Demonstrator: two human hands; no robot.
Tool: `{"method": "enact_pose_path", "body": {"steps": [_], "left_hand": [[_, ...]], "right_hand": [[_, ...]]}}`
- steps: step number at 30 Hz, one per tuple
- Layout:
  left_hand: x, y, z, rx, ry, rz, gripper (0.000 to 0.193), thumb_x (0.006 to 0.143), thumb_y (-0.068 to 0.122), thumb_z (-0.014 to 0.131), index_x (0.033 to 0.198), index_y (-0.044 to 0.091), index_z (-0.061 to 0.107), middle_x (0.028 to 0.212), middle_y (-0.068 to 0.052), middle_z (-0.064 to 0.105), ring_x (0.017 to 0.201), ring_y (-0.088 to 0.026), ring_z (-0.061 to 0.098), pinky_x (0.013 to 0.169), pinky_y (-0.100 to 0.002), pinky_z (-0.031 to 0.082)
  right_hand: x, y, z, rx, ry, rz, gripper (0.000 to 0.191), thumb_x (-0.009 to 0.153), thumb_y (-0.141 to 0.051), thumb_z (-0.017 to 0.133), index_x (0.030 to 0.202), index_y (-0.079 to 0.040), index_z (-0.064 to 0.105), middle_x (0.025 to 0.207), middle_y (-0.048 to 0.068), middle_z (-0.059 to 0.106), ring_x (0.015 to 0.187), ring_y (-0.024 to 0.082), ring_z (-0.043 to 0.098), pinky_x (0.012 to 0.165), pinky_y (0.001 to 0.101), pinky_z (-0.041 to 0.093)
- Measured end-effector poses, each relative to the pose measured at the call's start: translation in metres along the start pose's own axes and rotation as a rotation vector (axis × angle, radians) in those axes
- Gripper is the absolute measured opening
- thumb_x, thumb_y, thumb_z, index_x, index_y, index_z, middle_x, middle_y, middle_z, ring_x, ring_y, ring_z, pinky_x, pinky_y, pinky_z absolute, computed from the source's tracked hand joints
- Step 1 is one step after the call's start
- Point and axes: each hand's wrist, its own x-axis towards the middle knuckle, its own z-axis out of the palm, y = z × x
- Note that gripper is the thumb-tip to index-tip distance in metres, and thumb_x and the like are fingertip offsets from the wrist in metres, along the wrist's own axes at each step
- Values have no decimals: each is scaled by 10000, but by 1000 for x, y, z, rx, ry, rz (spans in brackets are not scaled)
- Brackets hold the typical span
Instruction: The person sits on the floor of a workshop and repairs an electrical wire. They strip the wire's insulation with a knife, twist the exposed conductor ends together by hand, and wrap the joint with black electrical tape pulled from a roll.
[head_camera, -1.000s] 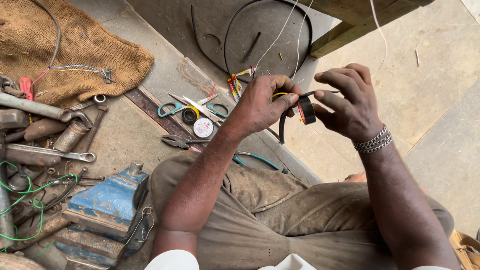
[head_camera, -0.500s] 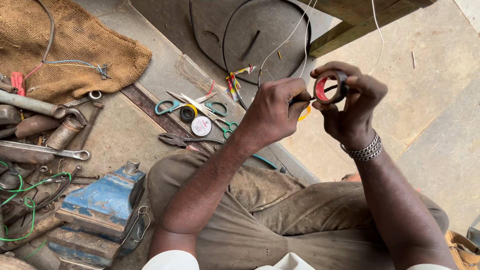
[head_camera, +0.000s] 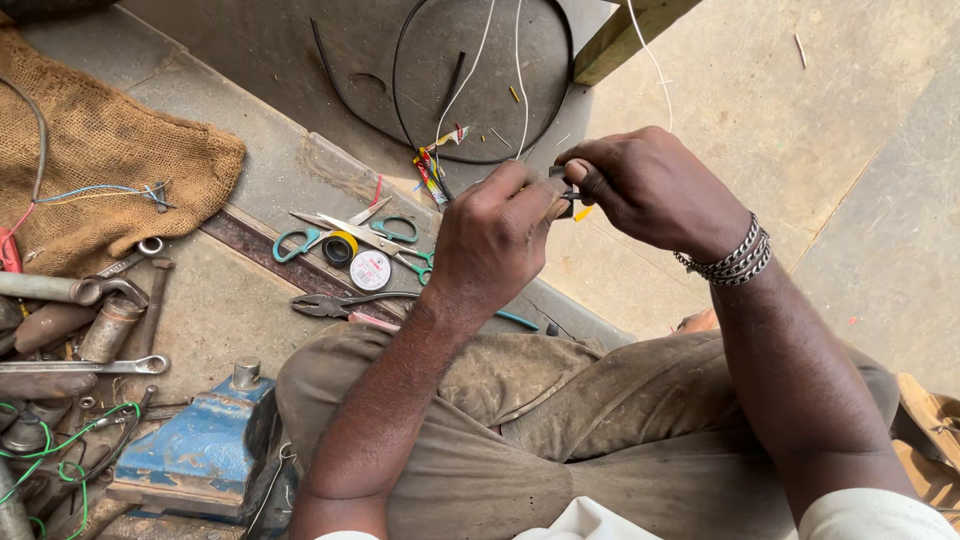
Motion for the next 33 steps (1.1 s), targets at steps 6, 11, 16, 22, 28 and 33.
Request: {"method": "enact_pose_path", "body": {"steps": [6,11,16,22,28,33], "left_hand": [[7,-20,-11,-301,-114,-174,106,965,120,743,1008,24,753,809,-75,714,683,-153,707,605,-330,554],[10,-36,-16,-648,-228,-395,179,975,99,641,1067,1,759,812,-42,738,677,-62,678,598,-243,576],[7,-42,-19,-696,-170,-475,163,943,132,685,988,-8,755,768,-36,709,643,-71,671,569,-255,563],[-1,-32,-16,-449,97,-171,75,941,102,711,946,28,720,848,-56,745,787,-164,754,723,-323,596],[-4,-23,-17,-207,108,-23,76,941,50,696,934,9,632,850,-120,620,782,-316,697,670,-448,539],[-6,-18,-16,-28,0,38,59,965,3,628,997,29,586,905,-118,586,814,-315,693,702,-449,557]], "right_hand": [[-5,17,-5,55,-44,-272,305,993,-258,627,1141,-13,734,848,153,717,690,288,700,649,417,562],[-4,25,13,79,133,-348,268,1005,-222,720,1254,-131,683,1053,79,713,859,218,736,733,347,615],[-3,31,39,-482,526,-746,644,960,-204,814,1461,-285,418,1324,73,628,1184,302,627,934,460,536],[3,22,66,-311,670,-799,533,1042,-135,773,1370,-205,359,1373,119,620,1226,324,664,1023,502,568],[1,8,57,176,554,-589,485,1103,-225,616,1394,-148,236,1379,255,578,1212,302,660,1000,376,585],[-3,4,47,477,325,-173,350,1204,-144,593,1412,-98,314,1163,183,637,989,158,642,916,299,592]]}}
